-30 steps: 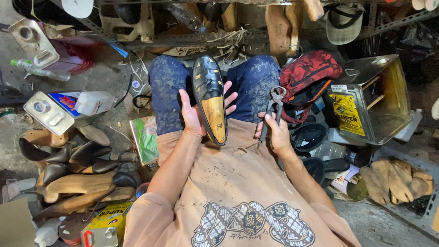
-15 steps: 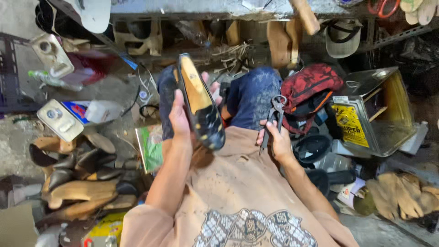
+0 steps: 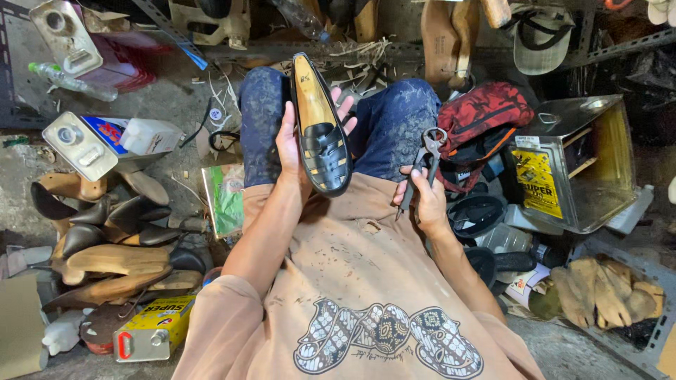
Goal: The person holds a black shoe on their lap and repeatedly uses a hammer to tap the heel and sole area. They rotate the shoe to access different sides and continue hammering along the edges and heel.
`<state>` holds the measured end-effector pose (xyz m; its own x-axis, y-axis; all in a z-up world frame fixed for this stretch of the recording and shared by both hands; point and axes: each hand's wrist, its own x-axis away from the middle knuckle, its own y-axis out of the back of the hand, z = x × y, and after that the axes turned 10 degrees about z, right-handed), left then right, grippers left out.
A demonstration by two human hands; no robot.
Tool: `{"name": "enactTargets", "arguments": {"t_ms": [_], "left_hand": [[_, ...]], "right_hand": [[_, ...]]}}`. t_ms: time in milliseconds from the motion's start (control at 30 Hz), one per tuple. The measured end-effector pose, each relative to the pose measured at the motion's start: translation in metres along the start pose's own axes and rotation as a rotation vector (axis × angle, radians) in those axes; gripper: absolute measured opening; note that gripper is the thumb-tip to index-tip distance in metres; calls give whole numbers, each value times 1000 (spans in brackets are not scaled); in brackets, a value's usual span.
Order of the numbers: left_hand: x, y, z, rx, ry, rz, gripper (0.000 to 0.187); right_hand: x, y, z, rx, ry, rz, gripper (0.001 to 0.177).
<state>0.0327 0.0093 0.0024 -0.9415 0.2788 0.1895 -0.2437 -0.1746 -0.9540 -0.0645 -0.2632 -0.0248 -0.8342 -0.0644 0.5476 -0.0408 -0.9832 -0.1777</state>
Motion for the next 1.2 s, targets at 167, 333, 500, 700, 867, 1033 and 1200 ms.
{"name": "enactTargets", "arguments": {"t_ms": [167, 333, 500, 700, 867, 1033, 1200], "left_hand": [[2, -1, -1, -26, 8, 13, 57], [3, 1, -1, -36, 13, 26, 58], [5, 2, 1, -42, 20, 30, 58], [7, 2, 3, -38, 32, 32, 57], [10, -2, 6, -68, 47, 51, 60], [18, -29, 16, -53, 93, 30, 67], [41, -22, 28, 41, 205, -156, 81]], "right_hand": [[-3, 1, -1, -14, 5, 14, 36], [-4, 0, 1, -11, -4, 25, 36], [-2, 0, 1, -20, -12, 23, 36], [-3, 1, 0, -17, 13, 38, 37], [-4, -1, 0, -21, 24, 36, 36], [11, -19, 24, 104, 48, 25, 34], [24, -59, 61, 598, 174, -12, 37]]}}
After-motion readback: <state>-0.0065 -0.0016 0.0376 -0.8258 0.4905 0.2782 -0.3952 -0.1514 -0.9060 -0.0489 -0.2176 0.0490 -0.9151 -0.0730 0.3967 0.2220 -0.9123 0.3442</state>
